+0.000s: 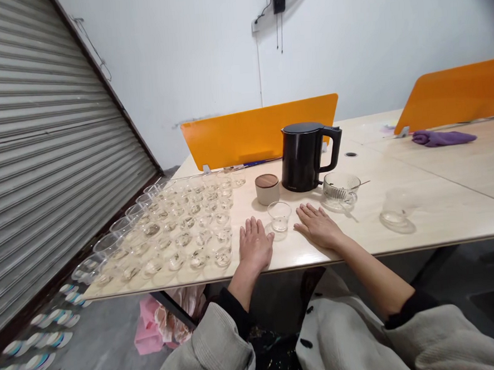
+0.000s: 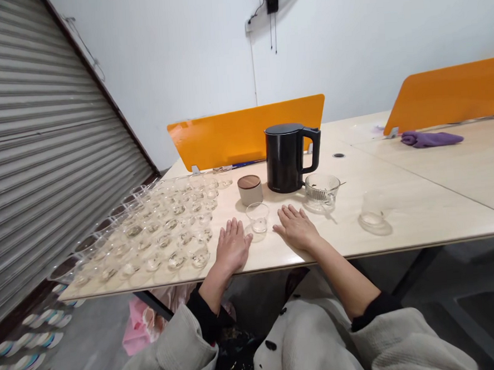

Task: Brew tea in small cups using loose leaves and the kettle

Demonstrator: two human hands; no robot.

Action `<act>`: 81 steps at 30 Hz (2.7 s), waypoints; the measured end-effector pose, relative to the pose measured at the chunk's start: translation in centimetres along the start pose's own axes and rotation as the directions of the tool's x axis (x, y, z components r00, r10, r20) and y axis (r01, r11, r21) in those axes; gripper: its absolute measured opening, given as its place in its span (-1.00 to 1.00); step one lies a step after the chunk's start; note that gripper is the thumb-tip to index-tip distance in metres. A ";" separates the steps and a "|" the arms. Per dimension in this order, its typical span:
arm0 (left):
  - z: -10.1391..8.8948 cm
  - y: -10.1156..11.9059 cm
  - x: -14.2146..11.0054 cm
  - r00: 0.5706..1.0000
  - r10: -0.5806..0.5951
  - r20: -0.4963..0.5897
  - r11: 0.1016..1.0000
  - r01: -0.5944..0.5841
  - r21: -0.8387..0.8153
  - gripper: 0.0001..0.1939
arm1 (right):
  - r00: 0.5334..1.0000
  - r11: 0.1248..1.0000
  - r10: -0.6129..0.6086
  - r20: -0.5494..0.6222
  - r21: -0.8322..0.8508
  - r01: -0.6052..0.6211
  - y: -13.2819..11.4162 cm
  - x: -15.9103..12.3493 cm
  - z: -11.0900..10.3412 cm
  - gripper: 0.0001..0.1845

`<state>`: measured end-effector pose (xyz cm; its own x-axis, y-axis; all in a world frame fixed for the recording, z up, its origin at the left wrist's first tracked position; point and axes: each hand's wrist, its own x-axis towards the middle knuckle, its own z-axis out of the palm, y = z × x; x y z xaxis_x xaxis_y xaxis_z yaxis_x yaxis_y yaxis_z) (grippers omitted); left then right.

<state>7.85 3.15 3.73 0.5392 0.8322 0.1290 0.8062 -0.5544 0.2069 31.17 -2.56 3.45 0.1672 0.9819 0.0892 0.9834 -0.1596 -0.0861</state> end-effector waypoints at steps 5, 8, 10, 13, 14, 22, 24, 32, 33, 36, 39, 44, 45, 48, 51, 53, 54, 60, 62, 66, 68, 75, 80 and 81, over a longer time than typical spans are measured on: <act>-0.1 0.1 -0.1 1.000 -0.005 0.015 1.000 0.004 0.031 -0.33 | 1.000 1.000 0.009 0.011 -0.004 -0.009 -0.2 -0.2 -0.3 -0.18; -0.2 0.1 -0.1 1.000 -0.009 0.022 0.999 0.008 0.046 -0.32 | 1.000 1.000 0.012 0.010 -0.004 -0.012 -0.3 -0.2 -0.3 -0.18; -0.2 0.2 -0.1 1.000 -0.013 0.027 0.999 0.011 0.053 -0.31 | 1.000 1.000 0.011 0.013 -0.006 -0.011 -0.2 -0.2 -0.3 -0.17; -0.2 0.2 -0.1 0.999 -0.016 0.030 0.998 0.014 0.063 -0.31 | 1.000 1.000 0.013 0.022 -0.013 -0.012 -0.2 -0.1 -0.3 -0.17; -0.2 0.2 -0.1 0.999 -0.016 0.031 0.998 0.013 0.066 -0.31 | 1.000 1.000 0.014 0.025 -0.014 -0.014 -0.2 -0.1 -0.3 -0.16; -0.3 0.2 -0.1 0.999 -0.020 0.039 0.996 0.017 0.086 -0.30 | 1.000 1.000 0.020 0.021 -0.014 -0.020 -0.2 -0.1 -0.3 -0.19; -0.3 0.2 0.0 0.999 -0.020 0.039 0.996 0.016 0.088 -0.30 | 1.000 1.000 0.019 0.019 -0.016 -0.019 -0.2 -0.1 -0.2 -0.18; -0.3 0.2 -0.1 0.999 -0.022 0.036 0.996 0.018 0.086 -0.31 | 1.000 0.999 0.019 0.020 -0.026 -0.019 -0.1 -0.1 -0.2 -0.18; -0.4 0.2 -0.1 0.999 -0.022 0.036 0.996 0.019 0.084 -0.31 | 1.000 0.999 0.020 0.021 -0.027 -0.020 -0.1 -0.1 -0.2 -0.18; -0.4 0.2 -0.1 0.999 -0.018 0.036 0.997 0.015 0.079 -0.30 | 0.999 0.999 0.021 0.027 -0.027 -0.020 -0.1 -0.1 -0.2 -0.17; -0.5 0.2 -0.2 0.999 -0.013 0.037 0.997 0.010 0.076 -0.30 | 0.999 0.999 0.023 0.026 -0.025 -0.022 -0.1 -0.1 -0.2 -0.18; -0.4 0.2 -0.2 0.999 -0.014 0.032 0.997 0.011 0.075 -0.30 | 1.000 1.000 0.019 0.020 -0.023 -0.018 -0.2 -0.2 -0.2 -0.18; -0.3 0.2 -0.2 0.999 -0.014 0.031 0.997 0.012 0.075 -0.30 | 1.000 1.000 0.019 0.021 -0.023 -0.018 -0.2 -0.2 -0.2 -0.18; -0.2 0.2 -0.1 0.999 -0.018 0.031 0.997 0.015 0.076 -0.30 | 1.000 1.000 0.018 0.020 -0.024 -0.018 -0.2 -0.2 -0.3 -0.18; -0.1 0.1 0.0 0.999 -0.019 0.029 0.997 0.016 0.077 -0.30 | 1.000 1.000 0.017 0.012 -0.026 -0.017 -0.2 -0.2 -0.2 -0.19; -0.1 0.1 0.0 1.000 -0.019 0.025 0.997 0.017 0.078 -0.30 | 1.000 1.000 0.015 0.007 -0.026 -0.015 -0.2 -0.2 -0.2 -0.18; -0.1 0.1 0.0 1.000 -0.020 0.023 0.997 0.018 0.078 -0.31 | 1.000 1.000 0.013 0.006 -0.026 -0.013 -0.2 -0.2 -0.2 -0.18; 0.0 0.0 0.1 1.000 -0.019 0.023 0.997 0.017 0.074 -0.30 | 1.000 1.000 0.011 0.006 -0.019 -0.011 -0.1 -0.1 -0.2 -0.18; 0.0 0.0 0.2 1.000 -0.018 0.024 0.997 0.016 0.071 -0.29 | 1.000 1.000 0.016 0.012 -0.017 -0.016 -0.1 -0.1 -0.2 -0.18; 0.1 -0.1 0.2 1.000 -0.017 0.022 0.998 0.016 0.064 -0.30 | 1.000 1.000 0.019 0.018 -0.025 -0.019 -0.2 -0.1 -0.3 -0.18; 0.1 -0.1 0.2 1.000 -0.019 0.021 0.998 0.017 0.062 -0.30 | 0.999 0.999 0.020 0.025 -0.030 -0.020 -0.2 -0.1 -0.4 -0.18; 0.2 -0.1 0.2 1.000 -0.019 0.013 0.998 0.018 0.062 -0.30 | 1.000 0.999 0.021 0.022 -0.025 -0.021 -0.2 -0.1 -0.4 -0.18; 0.1 0.0 0.2 1.000 -0.020 0.016 0.998 0.019 0.065 -0.30 | 1.000 0.999 0.016 0.012 -0.030 -0.016 -0.1 -0.1 -0.3 -0.18; 0.1 0.0 0.2 1.000 -0.022 0.017 0.998 0.020 0.066 -0.30 | 1.000 0.999 0.017 0.013 -0.032 -0.017 -0.1 -0.1 -0.3 -0.18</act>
<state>7.98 3.36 3.66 0.5257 0.8438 0.1079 0.8313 -0.5365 0.1455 31.05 -2.62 3.76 0.1834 0.9802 0.0751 0.9822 -0.1796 -0.0555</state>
